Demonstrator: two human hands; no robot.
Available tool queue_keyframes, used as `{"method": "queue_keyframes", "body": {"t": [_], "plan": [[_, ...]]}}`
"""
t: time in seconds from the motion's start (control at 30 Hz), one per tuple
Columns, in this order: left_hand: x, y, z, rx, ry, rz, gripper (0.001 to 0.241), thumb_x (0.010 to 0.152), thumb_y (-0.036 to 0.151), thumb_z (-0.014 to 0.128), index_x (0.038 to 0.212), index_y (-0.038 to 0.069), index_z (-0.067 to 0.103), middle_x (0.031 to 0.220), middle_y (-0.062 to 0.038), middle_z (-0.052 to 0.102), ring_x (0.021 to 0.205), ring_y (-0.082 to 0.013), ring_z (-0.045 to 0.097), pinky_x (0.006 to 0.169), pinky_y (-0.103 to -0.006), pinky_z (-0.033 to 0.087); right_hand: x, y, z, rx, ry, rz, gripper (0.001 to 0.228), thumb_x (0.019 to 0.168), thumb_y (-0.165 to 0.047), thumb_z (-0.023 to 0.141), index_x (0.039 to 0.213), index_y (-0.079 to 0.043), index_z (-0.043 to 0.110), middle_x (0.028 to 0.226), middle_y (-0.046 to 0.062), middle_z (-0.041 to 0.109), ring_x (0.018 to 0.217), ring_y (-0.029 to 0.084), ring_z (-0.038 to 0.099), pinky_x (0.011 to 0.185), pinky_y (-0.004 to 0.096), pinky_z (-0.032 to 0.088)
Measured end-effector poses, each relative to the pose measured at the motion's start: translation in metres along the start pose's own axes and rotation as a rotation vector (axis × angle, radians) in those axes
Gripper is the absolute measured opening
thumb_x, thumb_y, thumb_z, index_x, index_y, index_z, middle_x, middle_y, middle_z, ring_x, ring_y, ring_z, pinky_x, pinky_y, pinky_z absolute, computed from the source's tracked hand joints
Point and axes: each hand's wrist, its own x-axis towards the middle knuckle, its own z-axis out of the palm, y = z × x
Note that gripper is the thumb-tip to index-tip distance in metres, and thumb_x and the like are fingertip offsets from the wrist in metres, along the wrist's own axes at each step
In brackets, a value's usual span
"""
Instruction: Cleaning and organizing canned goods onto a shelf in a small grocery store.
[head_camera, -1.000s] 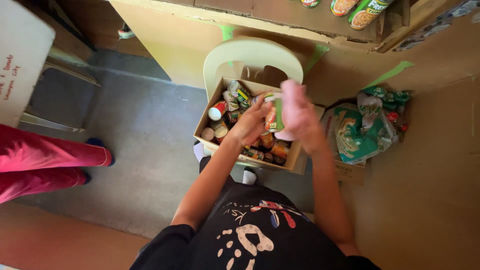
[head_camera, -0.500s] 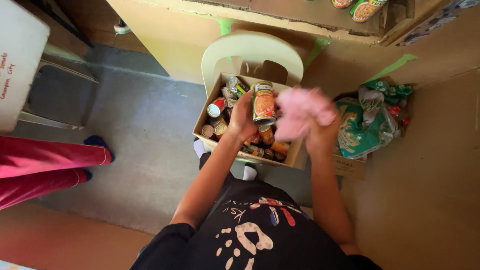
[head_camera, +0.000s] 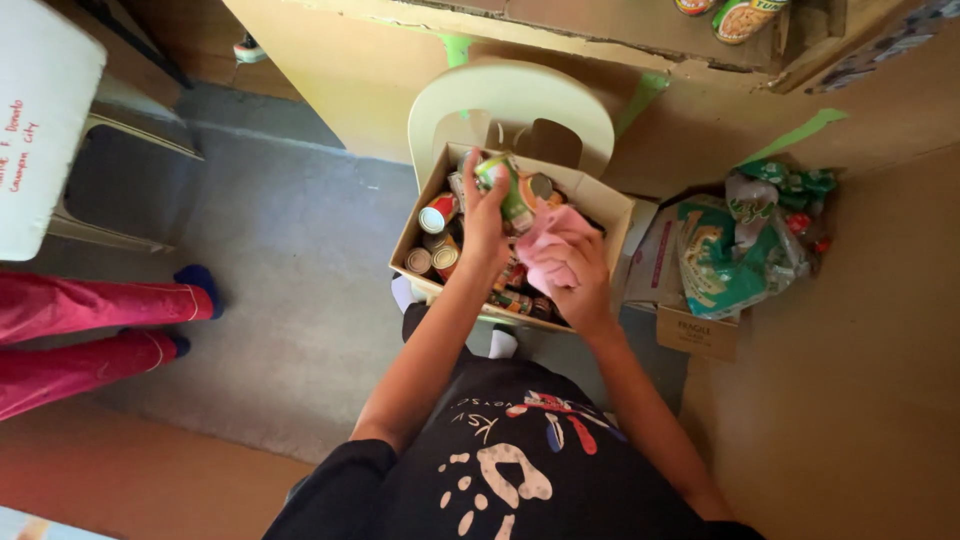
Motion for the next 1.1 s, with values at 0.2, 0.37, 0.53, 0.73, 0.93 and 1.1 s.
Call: {"method": "queue_keyframes", "body": {"t": [0.2, 0.37, 0.53, 0.73, 0.93, 1.1], "plan": [[0.004, 0.037, 0.031, 0.144, -0.132, 0.009, 0.056, 0.106, 0.030, 0.054, 0.157, 0.015, 0.035, 0.134, -0.008, 0.061, 0.116, -0.0182, 0.063, 0.095, -0.0323, 0.056, 0.035, 0.031, -0.023, -0.220, -0.047, -0.115, 0.106, 0.073, -0.039, 0.084, 0.156, -0.006, 0.028, 0.151, 0.028, 0.034, 0.129, 0.052, 0.047, 0.107, 0.054, 0.038], [0.028, 0.030, 0.077, 0.046, -0.479, -0.253, 0.056, 0.107, 0.043, 0.049, 0.149, 0.007, 0.046, 0.122, -0.013, 0.065, 0.099, -0.0236, 0.067, 0.081, -0.0369, 0.057, 0.094, 0.044, -0.072, 0.806, -0.164, 0.364, 0.084, 0.098, -0.031, 0.073, 0.164, -0.011, 0.025, 0.153, 0.016, 0.044, 0.137, 0.028, 0.055, 0.112, 0.042, 0.049], [0.063, 0.001, 0.123, 0.184, -0.592, -0.175, 0.061, 0.111, 0.049, 0.047, 0.151, 0.003, 0.049, 0.122, -0.015, 0.065, 0.099, -0.0224, 0.066, 0.083, -0.0352, 0.056, 0.143, 0.042, -0.110, 0.808, -0.115, 0.219, 0.064, 0.099, -0.009, 0.079, 0.155, -0.004, 0.047, 0.148, 0.011, 0.058, 0.136, 0.022, 0.058, 0.117, 0.038, 0.050], [0.078, 0.024, 0.176, 0.778, -0.614, 0.198, 0.063, 0.109, 0.053, 0.042, 0.153, 0.008, 0.047, 0.130, -0.011, 0.066, 0.113, -0.0171, 0.064, 0.091, -0.0331, 0.053, 0.199, 0.040, -0.147, 0.229, -0.018, 0.077, 0.061, 0.088, 0.000, 0.083, 0.142, -0.007, 0.055, 0.142, 0.010, 0.061, 0.123, 0.019, 0.065, 0.099, 0.033, 0.056], [0.151, -0.025, 0.176, 0.912, -0.716, 0.619, 0.074, 0.095, 0.038, 0.076, 0.155, 0.015, 0.039, 0.128, -0.016, 0.067, 0.109, -0.0243, 0.068, 0.097, -0.0398, 0.051, 0.223, 0.083, -0.117, 0.243, 0.170, 0.103, 0.055, 0.093, 0.005, 0.080, 0.138, -0.009, 0.051, 0.130, 0.007, 0.066, 0.118, 0.016, 0.068, 0.093, 0.031, 0.059], [0.187, -0.071, 0.187, 0.849, -0.510, 0.798, 0.072, 0.085, 0.022, 0.085, 0.148, 0.013, 0.050, 0.130, -0.023, 0.055, 0.106, -0.0331, 0.065, 0.085, -0.0383, 0.061, 0.213, 0.142, -0.083, 0.104, 0.540, 0.218, 0.050, 0.093, 0.009, 0.075, 0.133, -0.005, 0.049, 0.118, 0.010, 0.061, 0.103, 0.016, 0.069, 0.086, 0.030, 0.062]]}}
